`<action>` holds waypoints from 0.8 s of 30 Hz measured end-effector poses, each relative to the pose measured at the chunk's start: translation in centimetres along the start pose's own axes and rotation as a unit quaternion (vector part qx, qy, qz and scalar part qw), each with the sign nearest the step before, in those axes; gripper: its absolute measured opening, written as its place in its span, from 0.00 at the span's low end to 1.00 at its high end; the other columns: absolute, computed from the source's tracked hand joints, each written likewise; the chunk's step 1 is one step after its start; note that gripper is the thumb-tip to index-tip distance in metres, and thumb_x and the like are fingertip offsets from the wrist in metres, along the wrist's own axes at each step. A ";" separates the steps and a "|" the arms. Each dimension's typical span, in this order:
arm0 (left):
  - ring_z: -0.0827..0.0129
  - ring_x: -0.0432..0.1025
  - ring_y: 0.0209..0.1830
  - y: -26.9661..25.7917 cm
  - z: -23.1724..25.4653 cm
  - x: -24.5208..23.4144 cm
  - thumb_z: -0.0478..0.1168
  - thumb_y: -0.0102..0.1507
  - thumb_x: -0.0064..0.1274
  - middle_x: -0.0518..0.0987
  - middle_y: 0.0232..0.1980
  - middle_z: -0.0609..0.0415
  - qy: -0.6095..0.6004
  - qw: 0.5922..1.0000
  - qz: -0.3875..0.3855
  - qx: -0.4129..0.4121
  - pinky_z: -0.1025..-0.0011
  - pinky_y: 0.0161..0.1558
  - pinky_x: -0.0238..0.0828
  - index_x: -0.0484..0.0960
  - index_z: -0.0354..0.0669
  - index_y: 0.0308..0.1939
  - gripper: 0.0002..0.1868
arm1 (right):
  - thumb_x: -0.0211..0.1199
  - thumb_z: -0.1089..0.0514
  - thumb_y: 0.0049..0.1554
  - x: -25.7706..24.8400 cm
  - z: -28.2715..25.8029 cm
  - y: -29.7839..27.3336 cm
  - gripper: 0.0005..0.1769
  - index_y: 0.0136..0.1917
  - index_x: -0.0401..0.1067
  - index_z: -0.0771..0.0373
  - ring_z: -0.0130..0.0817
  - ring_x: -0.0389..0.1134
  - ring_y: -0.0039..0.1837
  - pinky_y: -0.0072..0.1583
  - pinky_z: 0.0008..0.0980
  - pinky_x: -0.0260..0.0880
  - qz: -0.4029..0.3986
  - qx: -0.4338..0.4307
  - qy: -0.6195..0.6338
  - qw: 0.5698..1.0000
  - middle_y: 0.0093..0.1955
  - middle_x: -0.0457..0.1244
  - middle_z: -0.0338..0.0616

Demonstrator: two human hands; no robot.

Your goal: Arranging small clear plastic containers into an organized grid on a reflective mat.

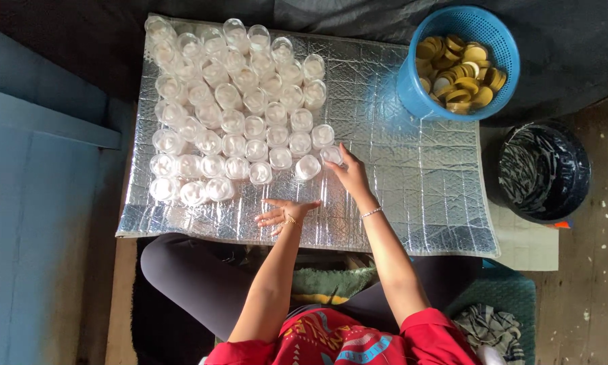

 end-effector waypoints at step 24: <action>0.32 0.28 0.81 3.1 -0.9 2.3 0.42 0.21 0.81 0.35 0.81 0.27 0.038 0.961 0.268 -0.056 0.21 0.69 0.25 0.33 0.62 0.79 0.92 | 0.81 0.45 0.52 1.8 13.9 -5.0 0.38 0.70 0.68 0.55 0.26 0.71 0.55 0.50 0.24 0.73 -0.005 0.365 0.245 0.898 0.61 0.67 0.43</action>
Point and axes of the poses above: each hand's wrist, its own y-axis towards the middle knuckle, its own x-axis out of the palm, z = x × y, the point moved 9 cm from there along y, towards the middle knuckle
